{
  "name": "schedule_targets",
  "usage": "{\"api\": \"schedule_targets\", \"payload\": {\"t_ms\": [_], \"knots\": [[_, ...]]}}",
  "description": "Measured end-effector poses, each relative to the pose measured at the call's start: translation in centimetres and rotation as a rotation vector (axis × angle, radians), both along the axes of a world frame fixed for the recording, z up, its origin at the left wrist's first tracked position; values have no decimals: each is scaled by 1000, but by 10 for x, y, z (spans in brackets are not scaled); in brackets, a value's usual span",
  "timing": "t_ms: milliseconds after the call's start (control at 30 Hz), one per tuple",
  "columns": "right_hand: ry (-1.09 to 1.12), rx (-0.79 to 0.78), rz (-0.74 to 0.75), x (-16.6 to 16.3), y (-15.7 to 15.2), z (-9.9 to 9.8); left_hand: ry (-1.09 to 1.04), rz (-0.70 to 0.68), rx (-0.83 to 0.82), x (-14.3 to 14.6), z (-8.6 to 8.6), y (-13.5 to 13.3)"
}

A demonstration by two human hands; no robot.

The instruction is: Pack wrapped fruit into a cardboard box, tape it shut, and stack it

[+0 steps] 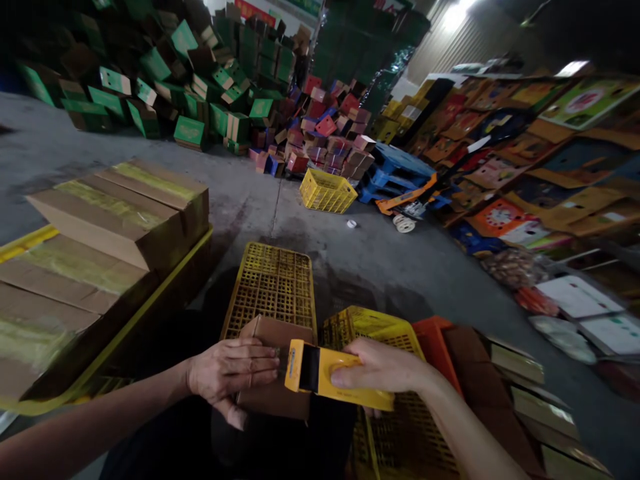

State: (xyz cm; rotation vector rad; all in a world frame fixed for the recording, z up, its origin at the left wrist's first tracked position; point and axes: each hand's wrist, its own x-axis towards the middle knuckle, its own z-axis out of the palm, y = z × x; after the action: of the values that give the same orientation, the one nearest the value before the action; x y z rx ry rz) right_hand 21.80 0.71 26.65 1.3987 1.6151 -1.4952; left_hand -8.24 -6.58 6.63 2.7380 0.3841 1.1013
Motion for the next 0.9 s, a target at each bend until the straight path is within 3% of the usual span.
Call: {"api": "schedule_targets", "payload": {"t_ms": [267, 567, 900], "knots": [[-28, -29, 0, 7, 4, 3, 13, 17, -37, 1, 10, -2], [-28, -28, -17, 6, 15, -7, 191, 55, -55, 8, 42, 1], [59, 7, -17, 21, 9, -14, 13, -5, -31, 16, 11, 16]]}}
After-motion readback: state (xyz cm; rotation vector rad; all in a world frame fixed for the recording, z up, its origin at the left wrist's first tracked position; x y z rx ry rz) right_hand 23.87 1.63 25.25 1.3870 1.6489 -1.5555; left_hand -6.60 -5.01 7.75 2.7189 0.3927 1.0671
